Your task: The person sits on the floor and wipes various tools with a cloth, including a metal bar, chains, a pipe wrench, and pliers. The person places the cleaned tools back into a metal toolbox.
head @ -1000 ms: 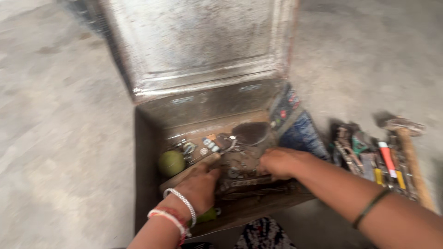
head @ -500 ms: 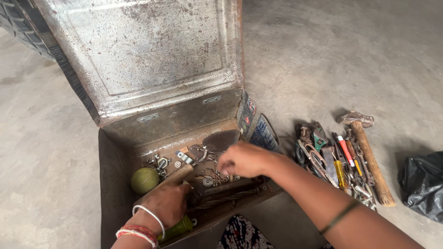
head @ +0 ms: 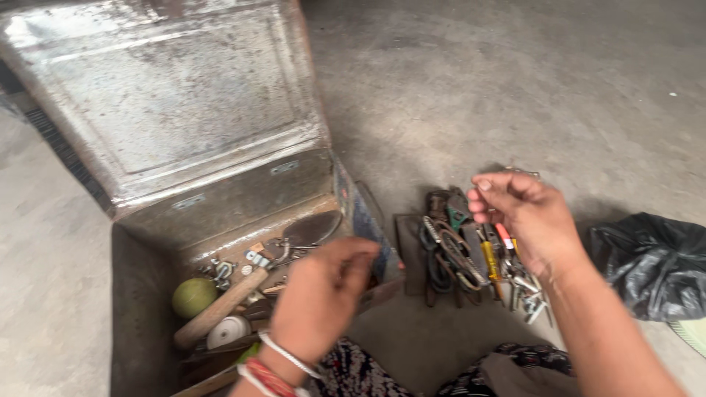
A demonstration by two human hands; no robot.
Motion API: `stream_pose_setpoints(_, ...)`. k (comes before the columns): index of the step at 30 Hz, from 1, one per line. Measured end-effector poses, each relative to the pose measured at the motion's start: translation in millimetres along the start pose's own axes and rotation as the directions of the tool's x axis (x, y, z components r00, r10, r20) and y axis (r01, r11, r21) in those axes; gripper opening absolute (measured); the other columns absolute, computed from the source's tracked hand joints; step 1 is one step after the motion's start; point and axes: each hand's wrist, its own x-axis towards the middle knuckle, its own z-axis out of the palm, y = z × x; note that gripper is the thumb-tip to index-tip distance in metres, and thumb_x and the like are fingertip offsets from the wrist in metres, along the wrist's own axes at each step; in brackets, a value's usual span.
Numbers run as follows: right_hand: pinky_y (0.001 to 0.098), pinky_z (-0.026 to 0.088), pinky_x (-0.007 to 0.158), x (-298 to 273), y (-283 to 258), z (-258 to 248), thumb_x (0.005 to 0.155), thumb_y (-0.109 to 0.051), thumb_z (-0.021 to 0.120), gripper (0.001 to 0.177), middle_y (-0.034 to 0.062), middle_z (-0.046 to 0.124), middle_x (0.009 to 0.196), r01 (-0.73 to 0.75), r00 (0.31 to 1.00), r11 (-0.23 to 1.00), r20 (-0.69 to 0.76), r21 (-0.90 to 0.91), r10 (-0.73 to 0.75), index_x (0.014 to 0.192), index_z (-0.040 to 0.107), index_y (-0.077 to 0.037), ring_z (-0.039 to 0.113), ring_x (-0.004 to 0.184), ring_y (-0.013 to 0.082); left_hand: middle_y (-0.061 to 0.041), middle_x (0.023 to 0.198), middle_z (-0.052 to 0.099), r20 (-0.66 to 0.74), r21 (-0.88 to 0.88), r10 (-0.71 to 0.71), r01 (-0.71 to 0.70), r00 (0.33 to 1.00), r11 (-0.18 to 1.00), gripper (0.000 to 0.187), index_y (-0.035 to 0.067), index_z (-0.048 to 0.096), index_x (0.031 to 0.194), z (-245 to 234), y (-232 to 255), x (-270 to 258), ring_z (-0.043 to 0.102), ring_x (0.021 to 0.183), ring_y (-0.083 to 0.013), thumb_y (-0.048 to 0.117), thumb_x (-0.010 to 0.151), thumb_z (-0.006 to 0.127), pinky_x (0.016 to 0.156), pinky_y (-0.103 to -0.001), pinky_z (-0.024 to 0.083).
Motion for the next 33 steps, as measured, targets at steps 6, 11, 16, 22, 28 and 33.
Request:
stream_pose_setpoints(6, 0.0301, 0.055, 0.068, 3.7, 79.7, -43.4, 0.093, -0.006, 0.068, 0.018, 0.0098, 0.075, 0.093, -0.072, 0.994, 0.997, -0.085, 0.027, 0.074, 0.107, 0.073, 0.003, 0.068, 0.078, 0.0165, -0.009, 0.104, 0.077, 0.075, -0.340, 0.037, -0.009, 0.996, 0.940, 0.027, 0.007, 0.071, 0.117, 104.6, 22.0, -14.3, 0.076, 0.093, -0.0144, 0.011, 0.090, 0.068, 0.074, -0.029, 0.061)
stream_pose_setpoints(11, 0.0344, 0.055, 0.071, 10.1, 127.8, -59.3, 0.089, -0.013, 0.075, 0.026, 0.0153, 0.077, 0.094, -0.256, 0.967, 0.894, -0.106, -0.369, 0.233, 0.112, 0.079, -0.002, 0.068, 0.077, 0.0208, -0.014, 0.122, 0.072, 0.191, -0.402, -0.246, 0.305, 0.950, 0.864, 0.037, 0.007, 0.065, 0.126, 186.1, -18.5, -4.5, 0.071, 0.109, -0.0227, 0.014, 0.090, 0.069, 0.087, -0.032, 0.057)
stream_pose_setpoints(16, 0.0384, 0.055, 0.098, 15.9, 144.9, -46.5, 0.085, -0.049, 0.078, 0.047, 0.0100, 0.076, 0.114, -0.179, 0.961, 0.501, -0.042, -0.847, 0.272, 0.121, 0.075, -0.019, 0.072, 0.106, 0.0250, -0.017, 0.142, 0.051, 0.020, -0.170, -0.473, 0.469, 0.881, 0.867, 0.062, 0.009, 0.054, 0.139, 241.6, -56.4, 10.4, 0.052, 0.130, -0.0316, 0.024, 0.082, 0.076, 0.108, -0.038, 0.043)
stream_pose_setpoints(22, 0.0390, 0.051, 0.106, 22.6, 142.4, -32.1, 0.075, -0.056, 0.083, 0.064, 0.0119, 0.073, 0.124, -0.213, 0.939, 0.415, -0.069, -0.885, 0.337, 0.127, 0.072, -0.020, 0.067, 0.121, 0.0280, -0.022, 0.143, 0.053, -0.045, -0.210, -0.565, 0.545, 0.824, 0.812, 0.076, 0.007, 0.045, 0.148, 263.3, -65.5, 34.6, 0.053, 0.134, -0.0351, 0.027, 0.080, 0.074, 0.111, -0.039, 0.043)
stream_pose_setpoints(28, 0.0401, 0.050, 0.106, 28.8, 144.5, -34.8, 0.081, -0.055, 0.081, 0.056, 0.0139, 0.073, 0.122, -0.304, 0.919, 0.482, -0.119, -0.822, 0.377, 0.123, 0.074, -0.019, 0.066, 0.119, 0.0291, -0.023, 0.138, 0.062, -0.043, -0.130, -0.656, 0.647, 0.753, 0.751, 0.066, 0.009, 0.058, 0.141, 259.6, -68.6, 51.2, 0.058, 0.132, -0.0366, 0.029, 0.080, 0.071, 0.111, -0.040, 0.044)
stream_pose_setpoints(33, 0.0393, 0.053, 0.103, 34.7, 149.0, -40.3, 0.082, -0.045, 0.079, 0.038, 0.0117, 0.078, 0.113, -0.294, 0.933, 0.523, -0.122, -0.800, 0.338, 0.111, 0.080, -0.021, 0.072, 0.112, 0.0277, -0.016, 0.131, 0.063, -0.081, -0.181, -0.668, 0.648, 0.740, 0.740, 0.051, 0.009, 0.067, 0.128, 259.3, -72.3, 51.9, 0.063, 0.123, -0.0307, 0.025, 0.080, 0.070, 0.106, -0.039, 0.048)
